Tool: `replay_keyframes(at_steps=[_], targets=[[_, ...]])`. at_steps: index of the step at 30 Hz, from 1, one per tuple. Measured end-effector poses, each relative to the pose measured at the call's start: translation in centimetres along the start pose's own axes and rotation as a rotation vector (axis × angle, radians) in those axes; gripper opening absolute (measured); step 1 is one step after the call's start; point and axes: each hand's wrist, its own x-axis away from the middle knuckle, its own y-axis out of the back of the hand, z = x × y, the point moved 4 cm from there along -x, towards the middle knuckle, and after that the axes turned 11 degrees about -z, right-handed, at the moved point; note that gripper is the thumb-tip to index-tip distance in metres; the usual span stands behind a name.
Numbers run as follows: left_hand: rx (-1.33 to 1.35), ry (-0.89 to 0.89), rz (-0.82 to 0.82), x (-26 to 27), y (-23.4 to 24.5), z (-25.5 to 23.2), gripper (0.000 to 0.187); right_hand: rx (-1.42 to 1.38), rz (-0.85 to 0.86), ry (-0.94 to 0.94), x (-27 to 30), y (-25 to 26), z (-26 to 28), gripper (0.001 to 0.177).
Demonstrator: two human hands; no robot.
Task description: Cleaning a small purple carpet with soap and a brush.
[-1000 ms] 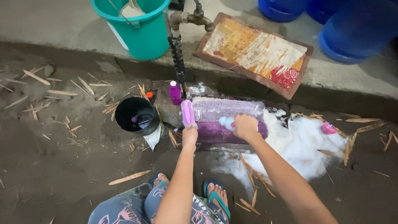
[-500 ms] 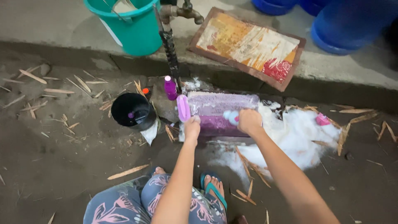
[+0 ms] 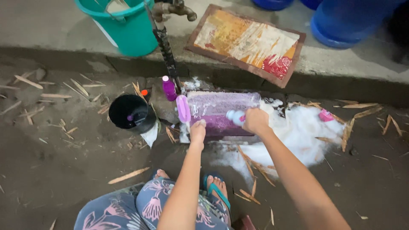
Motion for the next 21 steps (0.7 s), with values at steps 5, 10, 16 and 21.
replay_keyframes(at_steps=[5,10,16,21], targets=[[-0.022,0.021,-0.029,0.5,-0.2,-0.4,0.036,-0.004,-0.073,0.004,-1.0,-1.4,-1.6,0.029],[0.0,0.013,0.017,-0.9,-1.2,1.2,0.036,0.009,-0.037,-0.035,-0.4,-1.2,-3.2,0.031],[0.018,0.041,-0.02,-1.1,-1.4,0.2,0.034,0.004,-0.062,-0.027,-0.6,-1.1,-3.9,0.029],[-0.017,0.186,-0.066,-0.3,-1.3,0.0,0.036,0.015,-0.079,-0.028,-0.3,-1.8,-3.7,0.026]])
